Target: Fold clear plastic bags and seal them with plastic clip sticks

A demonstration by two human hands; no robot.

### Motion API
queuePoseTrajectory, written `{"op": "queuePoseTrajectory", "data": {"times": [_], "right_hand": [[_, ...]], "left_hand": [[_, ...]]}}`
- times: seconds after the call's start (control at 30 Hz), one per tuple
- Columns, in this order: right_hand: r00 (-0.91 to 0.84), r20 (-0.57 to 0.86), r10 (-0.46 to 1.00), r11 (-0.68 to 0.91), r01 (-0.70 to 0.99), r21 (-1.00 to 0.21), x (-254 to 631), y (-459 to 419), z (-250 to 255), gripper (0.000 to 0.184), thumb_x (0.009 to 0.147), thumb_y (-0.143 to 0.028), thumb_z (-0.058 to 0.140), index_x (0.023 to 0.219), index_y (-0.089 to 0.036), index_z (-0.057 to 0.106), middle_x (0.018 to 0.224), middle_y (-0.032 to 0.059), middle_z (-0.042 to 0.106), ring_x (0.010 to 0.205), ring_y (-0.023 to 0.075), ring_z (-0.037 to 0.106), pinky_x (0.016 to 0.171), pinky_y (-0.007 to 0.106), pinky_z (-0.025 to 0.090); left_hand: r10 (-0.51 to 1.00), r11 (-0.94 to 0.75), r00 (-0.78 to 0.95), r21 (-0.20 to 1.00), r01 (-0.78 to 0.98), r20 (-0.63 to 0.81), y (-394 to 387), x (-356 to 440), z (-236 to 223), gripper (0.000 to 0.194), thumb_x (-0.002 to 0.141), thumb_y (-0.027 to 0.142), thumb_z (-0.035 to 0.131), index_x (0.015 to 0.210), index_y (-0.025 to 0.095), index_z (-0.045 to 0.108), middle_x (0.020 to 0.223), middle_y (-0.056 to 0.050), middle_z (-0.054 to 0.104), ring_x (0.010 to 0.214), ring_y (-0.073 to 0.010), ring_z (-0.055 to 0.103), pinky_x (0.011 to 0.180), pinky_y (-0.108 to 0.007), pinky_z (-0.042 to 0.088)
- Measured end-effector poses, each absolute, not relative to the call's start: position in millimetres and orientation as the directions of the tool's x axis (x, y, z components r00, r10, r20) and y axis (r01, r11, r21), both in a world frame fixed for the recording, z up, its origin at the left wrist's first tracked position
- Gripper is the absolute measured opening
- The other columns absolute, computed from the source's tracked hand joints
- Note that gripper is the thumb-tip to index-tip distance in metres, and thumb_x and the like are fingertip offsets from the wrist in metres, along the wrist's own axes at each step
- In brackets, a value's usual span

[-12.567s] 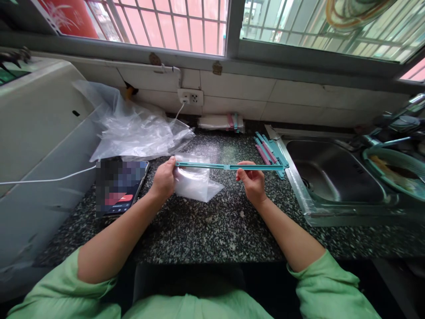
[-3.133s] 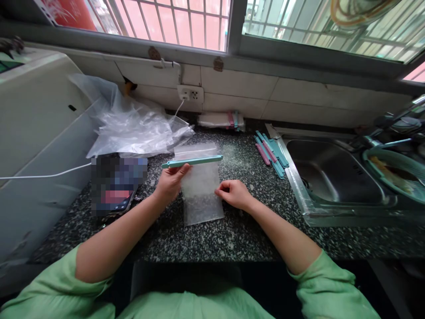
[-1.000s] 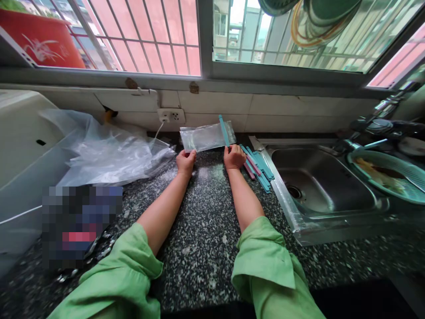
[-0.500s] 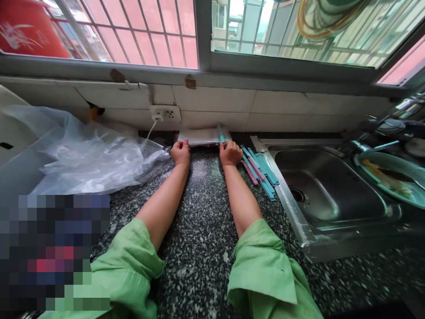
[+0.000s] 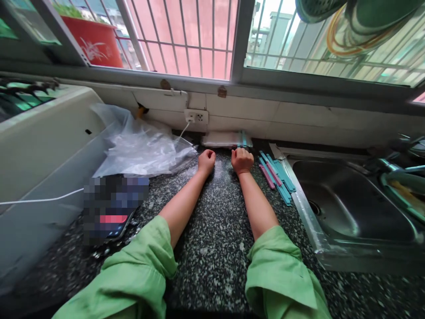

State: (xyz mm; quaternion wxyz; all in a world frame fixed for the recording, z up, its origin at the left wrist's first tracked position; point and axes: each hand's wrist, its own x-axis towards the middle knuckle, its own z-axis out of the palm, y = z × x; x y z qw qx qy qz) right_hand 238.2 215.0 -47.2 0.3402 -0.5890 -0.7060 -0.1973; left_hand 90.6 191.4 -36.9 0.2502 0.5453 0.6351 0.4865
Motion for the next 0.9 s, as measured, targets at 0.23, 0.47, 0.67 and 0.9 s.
{"op": "queuePoseTrajectory", "data": {"times": [0.23,0.47,0.67,0.9], "right_hand": [[-0.258,0.672,0.694,0.416,0.906,-0.082,178.3,177.7,-38.4,0.028,0.087,-0.03,0.039,0.082,-0.016,0.062,0.076,0.0071,0.062,0.069,0.0174,0.051,0.062,0.029,0.027],[-0.456,0.567,0.686,0.59,0.805,-0.067,79.3,153.9,-5.2,0.024,0.087,-0.027,0.042,0.087,-0.018,0.064,0.086,0.0076,0.064,0.08,0.0178,0.053,0.066,0.028,0.029],[-0.49,0.47,0.734,0.604,0.788,-0.121,13.1,144.9,9.5,0.027,0.089,-0.028,0.04,0.086,-0.019,0.065,0.088,0.0071,0.065,0.081,0.018,0.056,0.065,0.028,0.032],[-0.474,0.468,0.746,0.607,0.772,-0.187,5.9,145.4,6.6,0.021,0.086,-0.026,0.045,0.085,-0.02,0.065,0.086,0.0054,0.066,0.08,0.0173,0.057,0.065,0.027,0.035]], "left_hand": [[0.937,-0.104,-0.221,0.819,0.564,0.271,164.8,33.1,3.4,0.01,0.075,0.018,0.053,0.068,0.018,0.061,0.074,-0.006,0.064,0.076,-0.0189,0.058,0.075,-0.028,0.042],[0.727,0.229,-0.502,0.524,0.821,0.469,148.1,-112.6,48.2,0.015,0.075,0.019,0.052,0.085,0.016,0.062,0.103,-0.016,0.059,0.101,-0.0295,0.053,0.084,-0.038,0.041],[0.663,0.36,-0.624,0.554,0.751,0.414,163.9,-156.9,45.9,0.02,0.07,0.028,0.061,0.086,0.016,0.062,0.102,-0.018,0.06,0.103,-0.0337,0.051,0.087,-0.044,0.041],[0.721,0.316,-0.57,0.546,0.776,0.393,175.0,-148.6,60.1,0.011,0.073,0.018,0.051,0.068,0.018,0.06,0.083,-0.014,0.063,0.089,-0.0305,0.058,0.076,-0.04,0.043]]}}
